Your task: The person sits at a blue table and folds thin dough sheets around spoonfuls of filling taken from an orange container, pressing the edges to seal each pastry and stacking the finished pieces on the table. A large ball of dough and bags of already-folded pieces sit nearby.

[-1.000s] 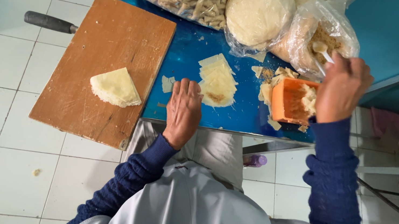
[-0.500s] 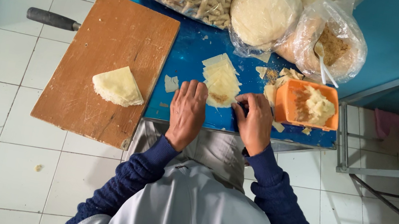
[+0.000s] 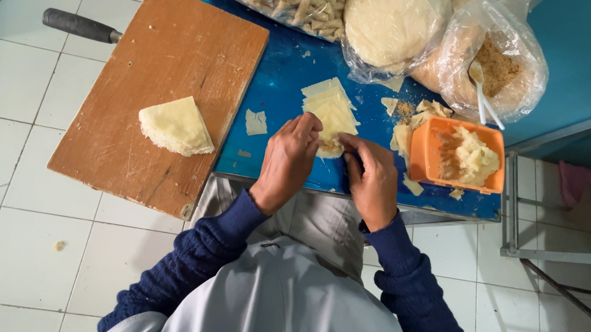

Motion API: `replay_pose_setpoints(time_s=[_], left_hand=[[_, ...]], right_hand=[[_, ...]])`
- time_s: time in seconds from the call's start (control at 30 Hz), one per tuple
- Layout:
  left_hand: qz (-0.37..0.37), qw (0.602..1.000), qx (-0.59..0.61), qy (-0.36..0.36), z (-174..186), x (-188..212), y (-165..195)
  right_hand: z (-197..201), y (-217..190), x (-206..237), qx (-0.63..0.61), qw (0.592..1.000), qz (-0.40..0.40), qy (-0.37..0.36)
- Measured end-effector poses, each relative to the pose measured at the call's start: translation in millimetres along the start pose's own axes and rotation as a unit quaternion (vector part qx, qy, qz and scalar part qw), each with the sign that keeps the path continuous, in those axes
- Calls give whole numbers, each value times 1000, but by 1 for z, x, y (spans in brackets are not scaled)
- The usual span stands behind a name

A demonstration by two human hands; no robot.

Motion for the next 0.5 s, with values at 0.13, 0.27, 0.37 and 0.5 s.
replay_pose_setpoints(time_s=[0.13, 0.27, 0.37, 0.5], left_hand=[[-18, 999, 18, -19, 1, -2, 3], [-52, 996, 25, -69, 3, -2, 11], [-18, 993, 77, -85, 3, 0, 9], [-34, 993, 46, -99, -2, 0, 6]], right_hand=[[-2, 3, -2, 1, 999, -12, -31], [-3, 0, -2, 29, 999, 44, -16], [-5, 7, -8, 12, 999, 25, -17], [-8, 15, -20, -41, 998, -15, -40]])
Point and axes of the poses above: each hand's wrist, its own x-axis away from the middle knuckle, its own z-axis out of the back of the hand, y = z × x, the point moved 7 cm from there along -x, towards the middle knuckle, and after that the axes turned 14 degrees about -z, right-handed, at the moved point
